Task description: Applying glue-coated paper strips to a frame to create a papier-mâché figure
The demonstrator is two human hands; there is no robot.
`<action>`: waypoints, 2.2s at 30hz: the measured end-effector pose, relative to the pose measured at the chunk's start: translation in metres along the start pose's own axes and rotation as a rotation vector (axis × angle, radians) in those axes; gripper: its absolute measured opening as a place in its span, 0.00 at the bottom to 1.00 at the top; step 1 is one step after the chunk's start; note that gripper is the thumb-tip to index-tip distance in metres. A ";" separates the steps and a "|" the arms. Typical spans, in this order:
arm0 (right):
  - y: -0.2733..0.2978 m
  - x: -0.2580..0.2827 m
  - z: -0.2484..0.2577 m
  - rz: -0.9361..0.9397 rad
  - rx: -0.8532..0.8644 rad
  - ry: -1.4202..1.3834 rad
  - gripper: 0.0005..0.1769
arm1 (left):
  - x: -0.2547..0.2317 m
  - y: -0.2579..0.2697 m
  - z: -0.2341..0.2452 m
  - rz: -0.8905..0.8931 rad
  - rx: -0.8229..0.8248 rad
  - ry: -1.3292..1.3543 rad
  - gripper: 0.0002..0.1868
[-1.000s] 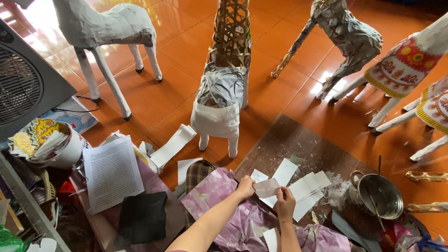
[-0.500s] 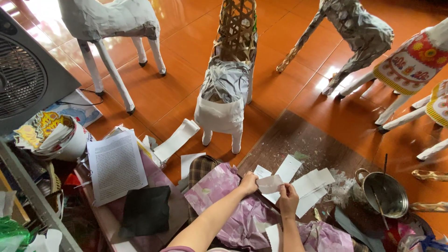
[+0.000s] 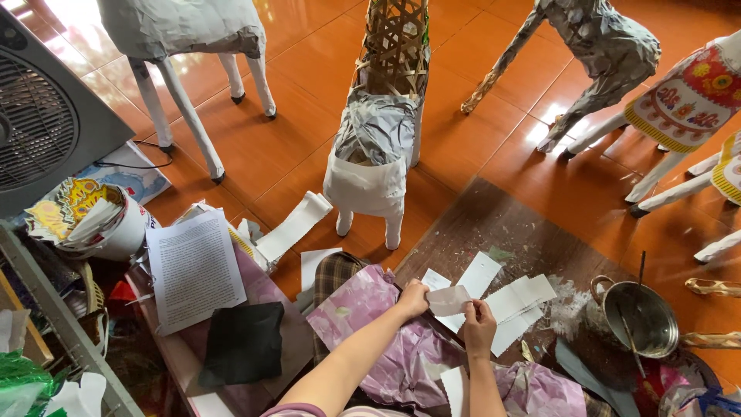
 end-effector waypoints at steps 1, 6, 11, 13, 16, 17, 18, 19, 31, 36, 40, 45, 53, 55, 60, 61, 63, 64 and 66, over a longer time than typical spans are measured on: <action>0.000 -0.001 0.000 0.000 0.000 0.000 0.11 | 0.000 0.000 0.000 0.000 0.000 0.000 0.12; 0.000 -0.004 0.000 0.004 -0.006 -0.021 0.10 | 0.001 0.000 0.000 -0.015 -0.012 0.021 0.11; 0.000 0.003 0.001 0.029 0.001 0.014 0.11 | 0.000 -0.003 0.000 -0.001 -0.031 0.014 0.11; 0.005 0.008 0.002 0.032 0.008 0.029 0.11 | 0.002 -0.002 -0.003 0.008 -0.034 0.014 0.11; 0.012 0.024 0.004 0.105 0.045 -0.021 0.09 | 0.002 -0.002 -0.006 -0.003 -0.038 0.008 0.10; 0.013 0.037 0.004 0.141 0.066 -0.023 0.09 | 0.003 -0.004 -0.005 0.037 -0.003 0.023 0.12; 0.014 0.049 0.004 0.177 0.087 -0.025 0.09 | 0.003 -0.006 -0.005 0.077 0.032 0.037 0.15; 0.014 0.052 0.006 0.180 0.089 -0.022 0.09 | 0.002 -0.004 -0.004 0.076 0.030 0.041 0.15; -0.005 0.058 0.049 0.422 0.115 -0.115 0.09 | -0.002 -0.004 -0.003 0.137 0.081 0.103 0.08; -0.005 0.071 0.075 0.424 -0.003 -0.007 0.07 | -0.004 -0.006 -0.001 0.053 0.083 0.105 0.14; -0.001 0.091 0.087 0.335 -0.051 -0.100 0.09 | -0.003 -0.004 -0.001 -0.022 0.057 0.175 0.14; -0.007 0.073 0.094 0.208 -0.096 -0.157 0.09 | -0.007 -0.003 0.004 -0.023 0.045 0.197 0.12; -0.009 0.036 0.102 0.018 -0.192 -0.142 0.09 | -0.009 -0.006 0.012 0.012 -0.015 0.250 0.08; -0.010 0.015 0.104 -0.033 -0.201 -0.108 0.10 | -0.007 -0.010 0.013 0.005 -0.014 0.259 0.08; -0.013 -0.023 0.111 -0.131 -0.318 -0.434 0.03 | 0.001 -0.014 0.000 0.007 0.152 0.605 0.09; -0.016 -0.029 0.110 -0.118 -0.325 -0.443 0.03 | -0.002 -0.015 0.003 -0.009 0.150 0.601 0.09; -0.017 -0.042 0.110 -0.130 -0.312 -0.426 0.06 | -0.002 -0.010 0.002 0.134 0.246 0.626 0.08; -0.017 -0.030 0.109 -0.124 -0.317 -0.429 0.06 | -0.005 -0.010 0.004 0.127 0.246 0.623 0.08; -0.011 -0.007 0.108 -0.164 -0.318 -0.346 0.04 | -0.006 -0.005 0.006 0.189 0.239 0.589 0.08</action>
Point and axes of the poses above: each hand's wrist, its own y-axis away from the middle knuckle, its own z-axis out of the back of the hand, x = y × z, the point moved 3 cm from there along -y, towards the middle knuckle, and after that the axes turned 11 degrees about z, right-handed, at the moved point
